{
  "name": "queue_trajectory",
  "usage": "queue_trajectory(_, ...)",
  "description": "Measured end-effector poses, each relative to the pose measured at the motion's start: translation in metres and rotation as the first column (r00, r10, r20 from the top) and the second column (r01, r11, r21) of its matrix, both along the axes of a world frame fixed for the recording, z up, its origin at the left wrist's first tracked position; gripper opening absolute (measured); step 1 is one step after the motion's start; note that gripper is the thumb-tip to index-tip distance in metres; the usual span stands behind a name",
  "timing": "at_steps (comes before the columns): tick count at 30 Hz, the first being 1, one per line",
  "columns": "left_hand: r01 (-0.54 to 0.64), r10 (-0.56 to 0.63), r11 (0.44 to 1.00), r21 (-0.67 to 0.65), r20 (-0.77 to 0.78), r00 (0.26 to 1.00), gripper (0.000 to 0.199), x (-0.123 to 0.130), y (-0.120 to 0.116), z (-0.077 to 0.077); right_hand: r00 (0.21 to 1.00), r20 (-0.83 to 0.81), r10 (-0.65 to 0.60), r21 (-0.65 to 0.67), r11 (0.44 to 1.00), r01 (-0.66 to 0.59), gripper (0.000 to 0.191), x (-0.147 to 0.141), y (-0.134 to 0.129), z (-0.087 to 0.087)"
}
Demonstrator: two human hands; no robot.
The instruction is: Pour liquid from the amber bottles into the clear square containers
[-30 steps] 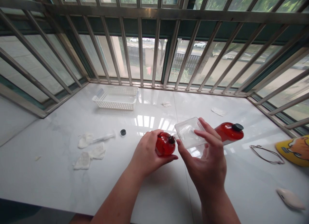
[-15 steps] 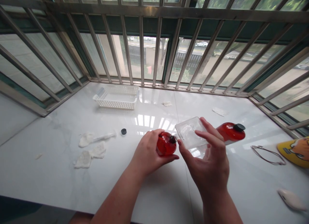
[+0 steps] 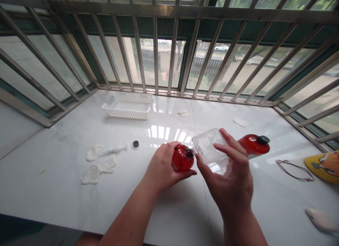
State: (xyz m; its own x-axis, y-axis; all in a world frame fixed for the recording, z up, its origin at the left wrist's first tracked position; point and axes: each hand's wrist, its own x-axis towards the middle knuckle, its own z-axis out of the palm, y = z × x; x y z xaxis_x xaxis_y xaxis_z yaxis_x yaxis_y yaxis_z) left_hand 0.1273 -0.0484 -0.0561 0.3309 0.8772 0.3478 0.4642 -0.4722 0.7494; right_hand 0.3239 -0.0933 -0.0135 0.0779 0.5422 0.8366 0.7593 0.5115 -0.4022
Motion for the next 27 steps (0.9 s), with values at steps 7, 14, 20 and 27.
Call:
queue_trajectory(7,-0.002,0.002,1.0,0.01,0.001,1.0,0.089,-0.0007,0.0004,0.0002,1.0,0.012,-0.003,0.01,1.0,0.003,0.058,-0.0009,0.0004,0.002)
queue_trajectory(14,-0.004,0.004,1.0,0.008,-0.005,1.0,0.089,-0.0001,-0.0005,0.0004,1.0,0.026,-0.006,0.015,1.0,0.006,0.059,0.0,-0.001,0.0023)
queue_trajectory(20,0.003,-0.003,1.0,0.003,0.006,1.0,0.089,-0.0003,-0.0002,-0.0011,0.999,0.041,-0.02,0.017,1.0,0.019,0.059,-0.0002,-0.0007,0.0024)
queue_trajectory(27,0.001,-0.001,1.0,0.01,0.01,1.0,0.089,0.0006,-0.0002,-0.0008,0.999,0.048,-0.009,0.021,1.0,0.008,0.057,-0.0008,-0.0012,0.0039)
